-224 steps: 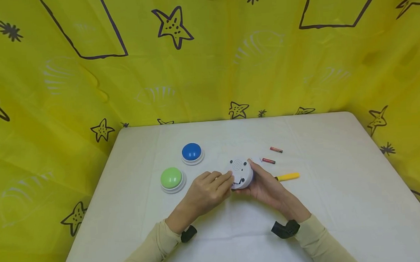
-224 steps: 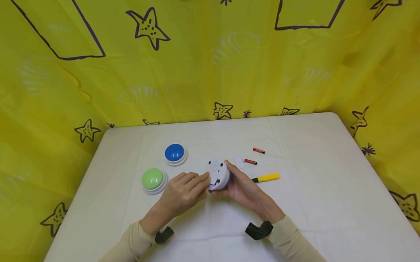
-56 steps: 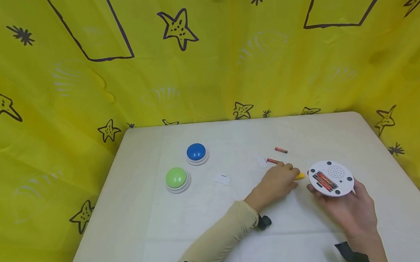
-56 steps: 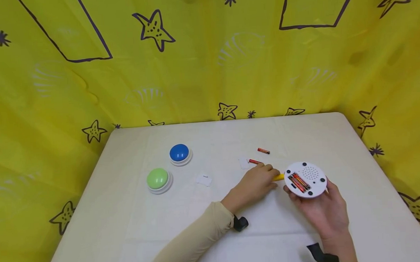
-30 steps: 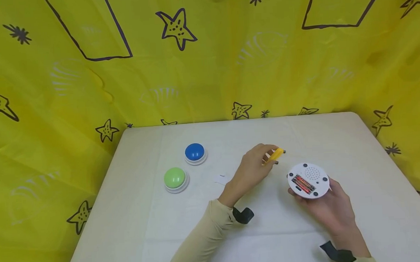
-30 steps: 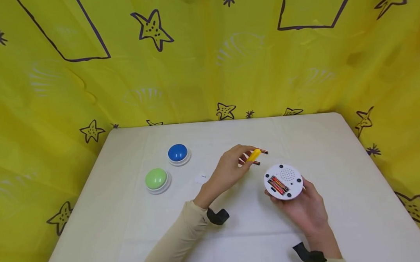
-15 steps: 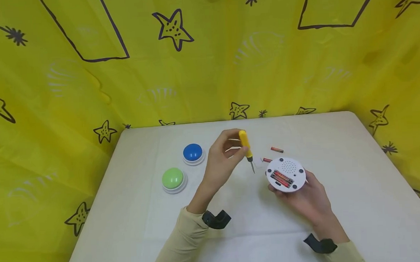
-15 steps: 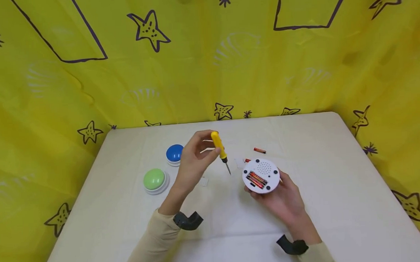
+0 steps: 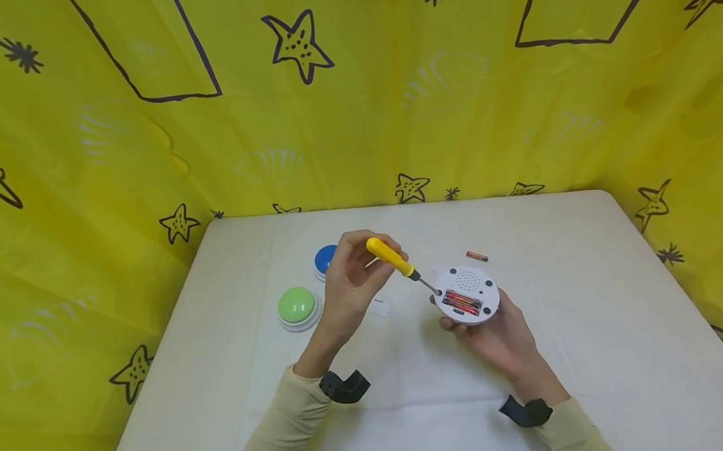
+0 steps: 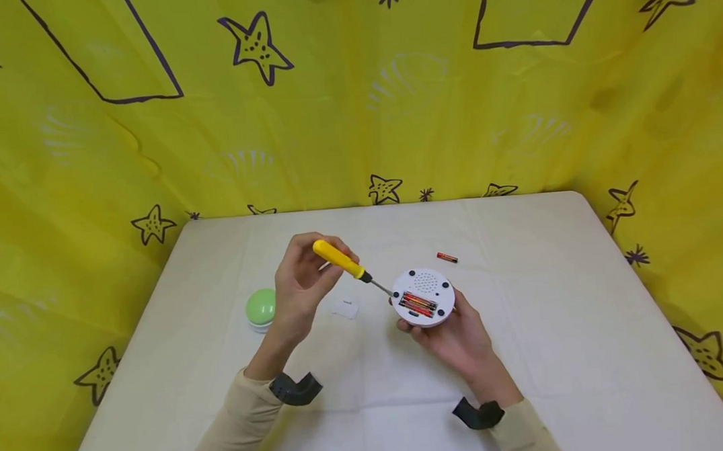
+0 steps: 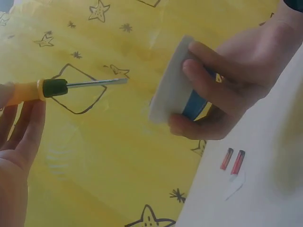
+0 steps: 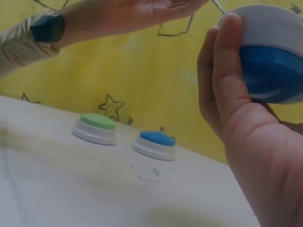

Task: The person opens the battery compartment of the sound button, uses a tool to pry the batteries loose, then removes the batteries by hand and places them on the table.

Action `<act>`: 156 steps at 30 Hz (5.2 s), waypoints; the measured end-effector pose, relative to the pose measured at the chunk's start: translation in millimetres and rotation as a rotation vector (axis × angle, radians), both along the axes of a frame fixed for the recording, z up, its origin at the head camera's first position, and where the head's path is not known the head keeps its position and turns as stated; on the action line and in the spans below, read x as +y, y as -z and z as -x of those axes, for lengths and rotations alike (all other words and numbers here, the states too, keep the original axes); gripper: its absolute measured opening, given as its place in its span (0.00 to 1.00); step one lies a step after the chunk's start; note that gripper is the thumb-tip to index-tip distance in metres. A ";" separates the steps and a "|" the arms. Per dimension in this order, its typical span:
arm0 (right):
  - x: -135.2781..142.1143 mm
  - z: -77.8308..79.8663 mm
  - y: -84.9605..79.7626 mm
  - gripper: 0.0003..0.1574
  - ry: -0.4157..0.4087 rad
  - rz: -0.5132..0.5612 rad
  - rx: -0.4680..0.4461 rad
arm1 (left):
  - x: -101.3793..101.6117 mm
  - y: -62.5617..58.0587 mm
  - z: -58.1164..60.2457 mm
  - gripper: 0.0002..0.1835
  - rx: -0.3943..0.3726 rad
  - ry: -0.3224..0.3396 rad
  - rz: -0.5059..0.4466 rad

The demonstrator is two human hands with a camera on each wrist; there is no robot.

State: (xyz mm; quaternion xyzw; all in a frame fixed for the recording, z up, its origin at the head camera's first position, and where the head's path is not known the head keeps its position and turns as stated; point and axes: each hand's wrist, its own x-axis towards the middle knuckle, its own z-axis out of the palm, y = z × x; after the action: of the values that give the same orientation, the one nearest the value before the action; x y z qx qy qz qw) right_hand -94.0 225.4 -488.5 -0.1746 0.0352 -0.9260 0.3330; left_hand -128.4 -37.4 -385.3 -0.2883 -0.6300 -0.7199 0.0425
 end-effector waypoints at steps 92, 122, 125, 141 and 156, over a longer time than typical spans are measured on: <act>-7.1 11.6 -4.8 0.36 -0.038 -0.226 -0.010 | -49.2 48.0 -9.5 0.19 0.736 -0.507 0.800; -7.8 4.4 0.3 0.34 -0.025 -0.201 -0.124 | -48.3 63.8 -12.2 0.14 0.528 -0.462 0.702; -8.3 3.9 1.1 0.34 -0.016 -0.198 -0.118 | -47.9 61.9 -13.9 0.15 0.514 -0.463 0.705; -11.3 -2.9 4.1 0.38 0.047 -0.093 -0.120 | -38.1 46.0 -32.1 0.15 0.483 -0.511 0.702; -14.0 -9.9 4.3 0.39 0.276 -0.041 -0.124 | -25.8 31.6 -65.4 0.14 0.463 -0.566 0.837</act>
State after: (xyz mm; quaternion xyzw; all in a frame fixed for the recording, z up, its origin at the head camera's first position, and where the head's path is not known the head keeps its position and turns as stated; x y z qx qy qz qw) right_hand -84.1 211.3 -492.8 -0.1036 0.0568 -0.9710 0.2078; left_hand -62.9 -63.2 -416.9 -0.2511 -0.8892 -0.2865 0.2534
